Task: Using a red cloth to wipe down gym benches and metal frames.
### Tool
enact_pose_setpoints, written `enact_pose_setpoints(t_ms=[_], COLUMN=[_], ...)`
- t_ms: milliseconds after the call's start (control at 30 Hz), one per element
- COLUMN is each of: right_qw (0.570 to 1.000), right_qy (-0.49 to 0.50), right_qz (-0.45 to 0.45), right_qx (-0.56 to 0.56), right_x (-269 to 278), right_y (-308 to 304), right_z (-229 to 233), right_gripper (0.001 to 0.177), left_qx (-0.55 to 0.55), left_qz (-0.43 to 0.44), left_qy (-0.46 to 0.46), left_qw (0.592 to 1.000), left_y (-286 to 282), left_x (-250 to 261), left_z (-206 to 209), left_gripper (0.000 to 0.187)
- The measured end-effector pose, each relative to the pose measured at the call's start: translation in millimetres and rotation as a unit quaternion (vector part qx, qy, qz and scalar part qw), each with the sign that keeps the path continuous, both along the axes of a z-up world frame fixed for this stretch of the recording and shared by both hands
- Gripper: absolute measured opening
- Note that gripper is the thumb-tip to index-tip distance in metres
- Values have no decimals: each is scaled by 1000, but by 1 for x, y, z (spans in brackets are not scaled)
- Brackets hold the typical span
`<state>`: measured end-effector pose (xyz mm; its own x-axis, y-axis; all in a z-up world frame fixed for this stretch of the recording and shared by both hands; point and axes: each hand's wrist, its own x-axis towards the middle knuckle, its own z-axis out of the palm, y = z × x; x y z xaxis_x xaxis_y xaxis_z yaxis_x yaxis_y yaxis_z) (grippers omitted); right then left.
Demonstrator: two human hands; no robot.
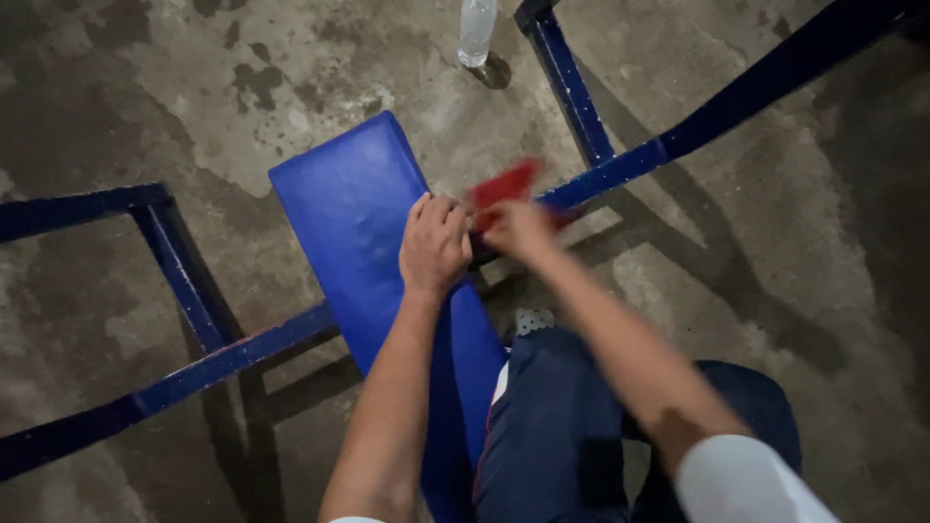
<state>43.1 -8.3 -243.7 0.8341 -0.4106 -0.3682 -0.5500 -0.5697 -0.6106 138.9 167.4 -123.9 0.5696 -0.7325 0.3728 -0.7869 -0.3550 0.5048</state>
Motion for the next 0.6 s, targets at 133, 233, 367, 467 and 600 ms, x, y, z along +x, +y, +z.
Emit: enact_pose_setpoints(t_ms=[133, 233, 367, 467, 600], right_qw=[986, 954, 967, 856, 937], right_qy=[-145, -185, -2, 24, 200], right_qz=[82, 175, 46, 200, 179], right_qx=[-23, -158, -251, -476, -225], right_x=[0, 5, -38, -31, 14], right_y=[28, -18, -139, -161, -81], right_z=[-4, 58, 20, 31, 17], right_gripper=[36, 28, 30, 34, 37], left_qx=[8, 9, 15, 16, 51], left_qz=[5, 6, 8, 10, 14], left_qy=[-1, 2, 18, 16, -18], left_qw=[1000, 1000, 1000, 1000, 998], left_y=[1, -2, -1, -4, -7], left_x=[0, 2, 3, 4, 1], left_z=[-5, -3, 2, 6, 5], left_gripper=[21, 22, 23, 21, 18])
